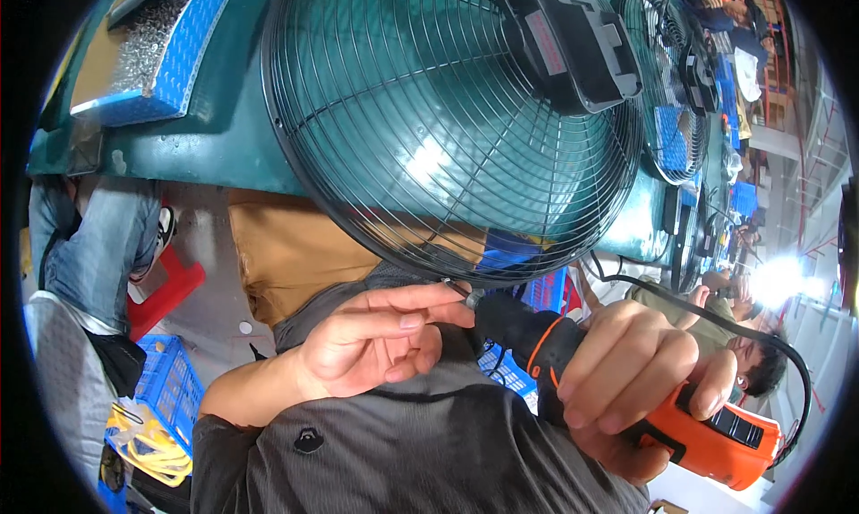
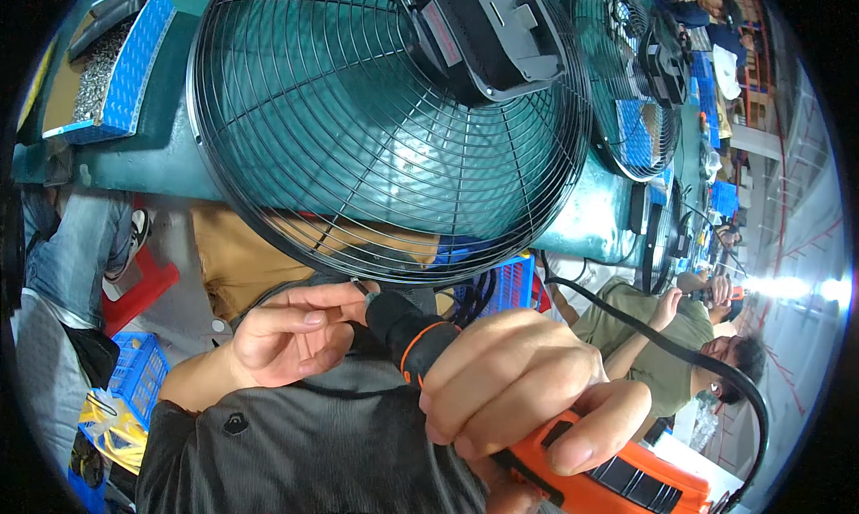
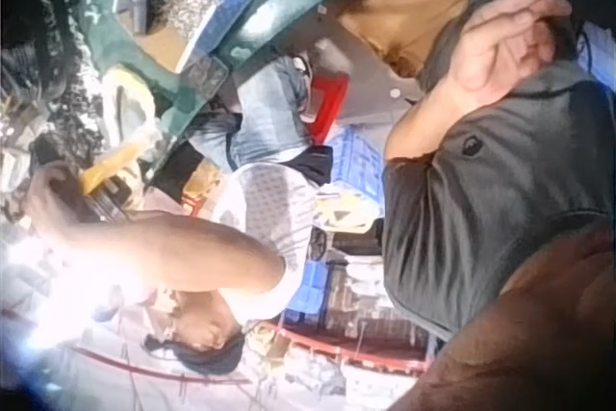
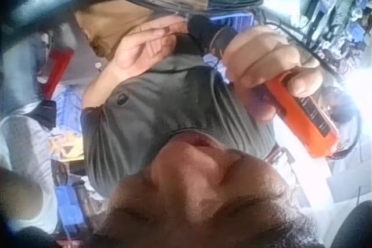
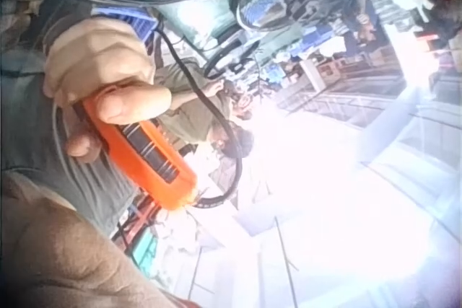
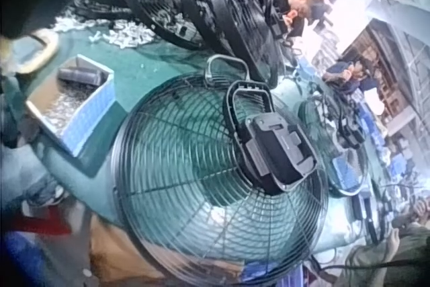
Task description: Assemble the outer mesh grill and components of industrial or floor electric fans using a power screwdriver.
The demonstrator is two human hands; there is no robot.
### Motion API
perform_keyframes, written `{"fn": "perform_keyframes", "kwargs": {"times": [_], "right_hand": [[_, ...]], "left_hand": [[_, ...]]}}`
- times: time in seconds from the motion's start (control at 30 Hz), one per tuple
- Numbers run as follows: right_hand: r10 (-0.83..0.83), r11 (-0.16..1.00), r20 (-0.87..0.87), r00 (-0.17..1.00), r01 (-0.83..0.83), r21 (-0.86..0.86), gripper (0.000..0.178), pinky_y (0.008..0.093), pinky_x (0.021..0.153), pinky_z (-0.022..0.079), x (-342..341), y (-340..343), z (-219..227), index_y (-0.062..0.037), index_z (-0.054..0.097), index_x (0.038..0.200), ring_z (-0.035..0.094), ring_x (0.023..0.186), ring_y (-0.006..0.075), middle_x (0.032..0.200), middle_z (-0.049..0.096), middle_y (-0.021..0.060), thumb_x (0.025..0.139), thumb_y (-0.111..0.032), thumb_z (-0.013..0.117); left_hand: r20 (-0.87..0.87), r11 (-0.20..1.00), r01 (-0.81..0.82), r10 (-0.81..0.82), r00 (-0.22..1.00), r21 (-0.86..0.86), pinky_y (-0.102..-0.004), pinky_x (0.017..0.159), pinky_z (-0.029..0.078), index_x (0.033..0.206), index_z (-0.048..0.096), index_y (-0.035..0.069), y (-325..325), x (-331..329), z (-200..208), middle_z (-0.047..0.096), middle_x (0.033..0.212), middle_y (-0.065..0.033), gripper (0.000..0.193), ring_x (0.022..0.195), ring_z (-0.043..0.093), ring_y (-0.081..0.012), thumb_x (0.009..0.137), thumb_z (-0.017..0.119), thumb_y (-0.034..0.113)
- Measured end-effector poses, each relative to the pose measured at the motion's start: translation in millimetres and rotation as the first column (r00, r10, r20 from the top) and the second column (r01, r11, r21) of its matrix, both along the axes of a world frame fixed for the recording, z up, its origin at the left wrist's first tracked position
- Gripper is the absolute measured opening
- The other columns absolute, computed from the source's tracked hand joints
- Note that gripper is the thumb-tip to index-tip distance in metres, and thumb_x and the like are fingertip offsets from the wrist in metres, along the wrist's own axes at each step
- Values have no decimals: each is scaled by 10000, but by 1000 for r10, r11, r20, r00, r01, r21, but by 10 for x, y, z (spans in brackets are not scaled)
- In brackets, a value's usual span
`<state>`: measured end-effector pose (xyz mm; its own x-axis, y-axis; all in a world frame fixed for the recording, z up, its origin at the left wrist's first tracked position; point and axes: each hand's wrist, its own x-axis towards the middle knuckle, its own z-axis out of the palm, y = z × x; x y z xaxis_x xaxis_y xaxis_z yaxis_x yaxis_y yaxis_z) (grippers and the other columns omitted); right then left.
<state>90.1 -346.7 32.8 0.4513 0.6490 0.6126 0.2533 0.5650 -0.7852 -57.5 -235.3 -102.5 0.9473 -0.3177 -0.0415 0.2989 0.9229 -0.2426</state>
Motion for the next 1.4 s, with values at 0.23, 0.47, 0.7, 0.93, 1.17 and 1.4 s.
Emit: {"fn": "perform_keyframes", "kwargs": {"times": [0.23, 0.47, 0.7, 0.93, 1.17, 1.4], "right_hand": [[-13, 1000, 1, 1000, 13, -12, 476, 258, 416, 513, 28, 149, 27, -26, 415, 1158, 604, 502, 164, 689, 588, 77, 821, -189, 709], [51, 989, -55, 997, -58, -138, 492, 264, 445, 518, 69, 207, 65, -33, 415, 1168, 609, 508, 170, 706, 603, 88, 817, -199, 718], [10, 983, 92, 996, 7, -186, 462, 269, 469, 533, -51, 294, 62, -36, 427, 1154, 621, 530, 176, 722, 614, 99, 825, -175, 720], [375, 900, 93, 922, -338, -277, 458, 289, 510, 565, 186, 320, 144, -23, 441, 1129, 647, 572, 210, 705, 617, 108, 807, -122, 751], [543, 802, -187, 819, -572, -175, 490, 379, 528, 516, 434, 149, 198, -79, 470, 1169, 638, 616, 271, 756, 642, 154, 776, -41, 761], [-450, 887, -415, 791, 341, -312, 339, 299, 506, 479, 409, -751, 71, -30, 460, 1129, 560, 530, 182, 949, 611, 189, 833, -55, 624]], "left_hand": [[-41, 939, 21, -7, 999, 344, -206, 582, 463, 1274, 561, 4, 141, 17, -26, 631, 1175, -158, 340, 824, 648, -168, 949, 508, 87], [-87, 590, -94, 271, 959, 802, -227, 684, 519, 1077, 630, -12, 477, 171, -228, 690, 952, -76, 268, 831, 664, -119, 817, 692, -28], [-61, 597, -135, 297, 953, 791, -260, 790, 547, 1077, 619, -47, 534, 166, -149, 676, 987, -98, 300, 872, 664, -129, 791, 708, -66], [-33, 561, -135, 279, 960, 817, -260, 785, 550, 1073, 619, -54, 534, 172, -210, 677, 982, -89, 307, 848, 664, -125, 785, 726, -54], [-2, 574, -181, 304, 953, 799, -251, 767, 544, 1092, 619, -53, 606, 168, -293, 678, 976, -81, 291, 838, 657, -120, 811, 697, -43], [20, 358, -155, 353, 935, 921, -269, 697, 527, 1027, 629, -40, 627, 181, -240, 682, 975, -134, 326, 787, 635, -148, 847, 697, 224]]}}
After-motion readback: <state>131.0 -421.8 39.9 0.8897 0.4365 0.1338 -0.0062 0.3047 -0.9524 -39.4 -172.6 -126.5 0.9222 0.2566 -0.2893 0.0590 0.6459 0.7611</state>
